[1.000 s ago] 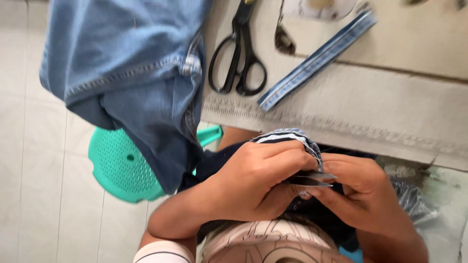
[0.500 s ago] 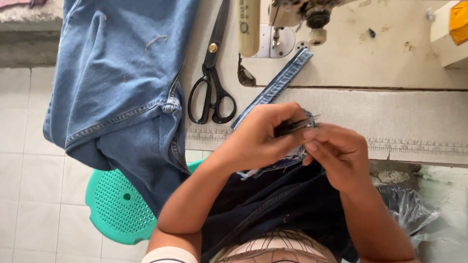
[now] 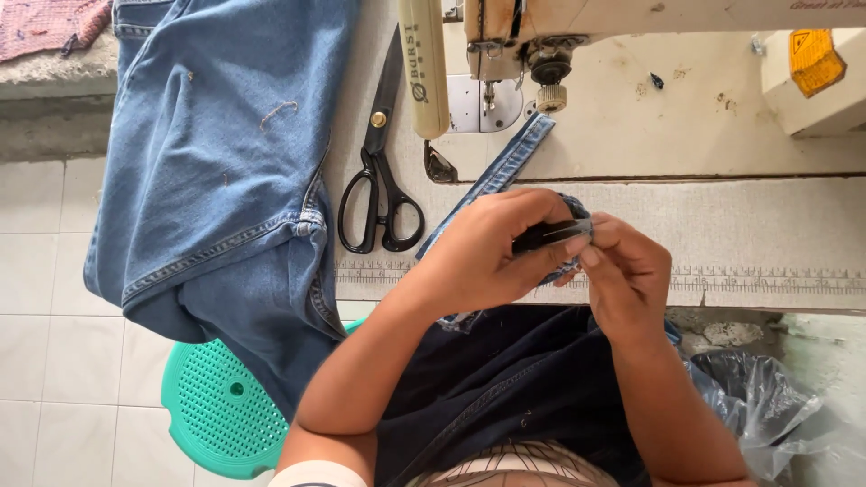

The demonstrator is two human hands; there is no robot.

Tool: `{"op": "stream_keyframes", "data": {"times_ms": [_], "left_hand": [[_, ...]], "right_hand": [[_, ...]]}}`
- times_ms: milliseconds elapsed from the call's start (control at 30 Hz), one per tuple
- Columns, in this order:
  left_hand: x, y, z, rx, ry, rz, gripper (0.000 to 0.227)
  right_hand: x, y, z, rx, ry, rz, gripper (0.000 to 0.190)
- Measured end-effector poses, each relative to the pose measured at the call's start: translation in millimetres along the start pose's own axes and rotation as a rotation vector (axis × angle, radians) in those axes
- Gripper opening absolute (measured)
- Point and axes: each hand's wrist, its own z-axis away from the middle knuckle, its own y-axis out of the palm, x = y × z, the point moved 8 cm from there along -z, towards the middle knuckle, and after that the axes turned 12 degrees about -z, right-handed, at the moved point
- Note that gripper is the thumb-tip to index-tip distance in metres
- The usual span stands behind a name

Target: Trimming, folding, and sewing a denim strip onto a pair of jeans using an industrial sewing machine.

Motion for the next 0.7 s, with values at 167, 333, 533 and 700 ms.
{"op": "stream_keyframes", "data": {"times_ms": [167,333,533,700], "left_hand": [[29.7,17.9,4.7,0.073,-0.054,0.185,0.011],[40.0,20.3,17.4,0.008,-0.2,-0.056,0.016],[-13.8,-16.1,40.4,-0.464,-0.055,-0.755,0.037],[-26.3,4.5,59.1,-0.293,-0.16,-0.374,0.024]], "right_hand": [[-14.2,-15.4,17.2,-0.006,-0.081,-0.026,0.019],[2.4,1.6,16.1,-0.09,-0.111,0.19,0.028],[-5.1,7.2,5.9,-0.174,0.124,0.368,0.027],[1.7,13.4,11.8,-0.145,0.184,0.541,0.032]]}}
